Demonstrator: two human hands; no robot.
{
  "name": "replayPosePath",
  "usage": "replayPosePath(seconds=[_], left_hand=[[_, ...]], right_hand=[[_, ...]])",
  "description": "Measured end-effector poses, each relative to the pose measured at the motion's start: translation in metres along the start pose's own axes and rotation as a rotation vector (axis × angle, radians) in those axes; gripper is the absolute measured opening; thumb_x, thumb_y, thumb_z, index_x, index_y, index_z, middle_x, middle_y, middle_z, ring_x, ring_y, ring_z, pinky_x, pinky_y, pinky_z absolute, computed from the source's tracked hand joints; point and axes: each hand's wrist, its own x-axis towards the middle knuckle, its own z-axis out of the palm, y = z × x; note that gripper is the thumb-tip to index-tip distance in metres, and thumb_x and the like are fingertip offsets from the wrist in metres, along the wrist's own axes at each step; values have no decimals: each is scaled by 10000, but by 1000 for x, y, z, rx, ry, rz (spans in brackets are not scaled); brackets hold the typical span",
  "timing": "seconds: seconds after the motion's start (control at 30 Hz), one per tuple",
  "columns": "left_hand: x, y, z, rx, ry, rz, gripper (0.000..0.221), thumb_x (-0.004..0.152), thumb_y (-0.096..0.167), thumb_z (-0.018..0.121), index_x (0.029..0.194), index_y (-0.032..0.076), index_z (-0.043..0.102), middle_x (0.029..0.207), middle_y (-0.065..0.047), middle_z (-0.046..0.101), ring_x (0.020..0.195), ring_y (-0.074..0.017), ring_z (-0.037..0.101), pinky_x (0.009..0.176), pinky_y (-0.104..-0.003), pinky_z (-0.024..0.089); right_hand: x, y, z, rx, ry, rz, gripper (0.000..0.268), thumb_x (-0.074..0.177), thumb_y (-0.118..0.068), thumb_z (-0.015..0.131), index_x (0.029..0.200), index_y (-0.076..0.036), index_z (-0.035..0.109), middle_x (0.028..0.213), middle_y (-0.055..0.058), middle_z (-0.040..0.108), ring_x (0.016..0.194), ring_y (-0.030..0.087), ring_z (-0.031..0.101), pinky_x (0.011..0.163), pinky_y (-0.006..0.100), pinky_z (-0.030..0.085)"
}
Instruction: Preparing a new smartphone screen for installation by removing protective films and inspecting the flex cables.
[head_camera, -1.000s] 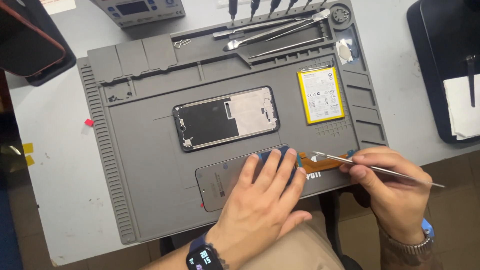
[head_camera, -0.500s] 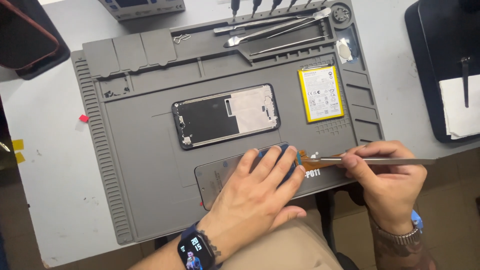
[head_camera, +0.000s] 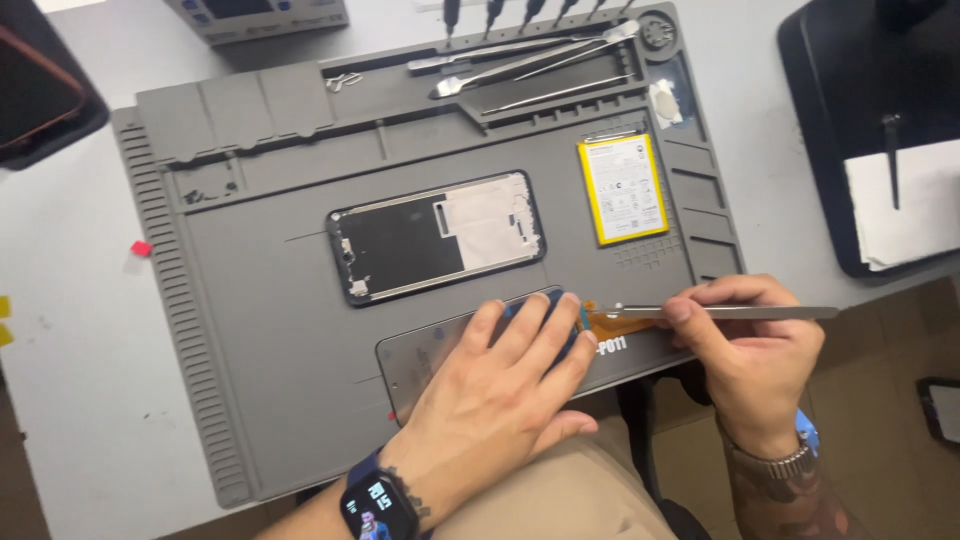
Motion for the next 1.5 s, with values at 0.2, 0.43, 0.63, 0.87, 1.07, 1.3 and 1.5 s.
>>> replayPosePath(seconds=[0.2,0.43,0.63,0.87,1.07,1.3,1.5], left_hand=[[1,0,0,-3,-18,6,697,880,673,701,1291,113,642,1438,-178,585,1246,-317,556,1026,-476,417],[7,-1,-8,61,-57,17,746,874,710,667,1314,108,644,1442,-162,600,1256,-301,564,1026,-464,425],[46,-25,-13,-92,7,-5,82,958,63,572,914,132,564,850,-49,530,770,-266,514,680,-378,408],[116,-45,7,-112,-532,-25,212,863,0,597,810,175,703,781,-40,733,694,-331,708,516,-476,544],[136,-42,13,-91,-625,27,261,851,-44,577,835,184,702,807,-6,732,695,-304,716,518,-450,559],[173,-40,12,-72,-904,-18,278,890,115,632,1143,219,687,1095,4,745,1007,-272,726,759,-434,606],[184,-34,15,-63,-951,-43,262,916,163,604,1139,247,715,1114,46,737,1031,-243,708,790,-405,586]], right_hand=[[-1,3,0,39,-18,-17,191,880,-32,822,892,-14,632,853,112,707,715,180,714,649,249,605],[-4,2,0,88,-40,-91,200,888,9,796,891,-14,598,849,150,703,698,190,684,649,260,594],[-6,4,2,86,-29,-114,209,886,9,808,883,-20,600,856,146,706,777,200,721,753,274,628],[-6,7,3,99,-23,-130,218,888,6,806,904,-14,590,856,154,706,756,211,723,735,283,636],[-6,9,3,102,-13,-128,218,886,12,809,899,-7,592,848,162,700,757,220,719,734,289,635],[-8,10,5,125,-3,-138,215,903,30,800,890,14,586,835,182,680,752,241,715,730,305,644],[-9,11,5,147,-10,-147,224,892,49,798,898,12,577,830,201,673,759,253,717,733,317,650]])
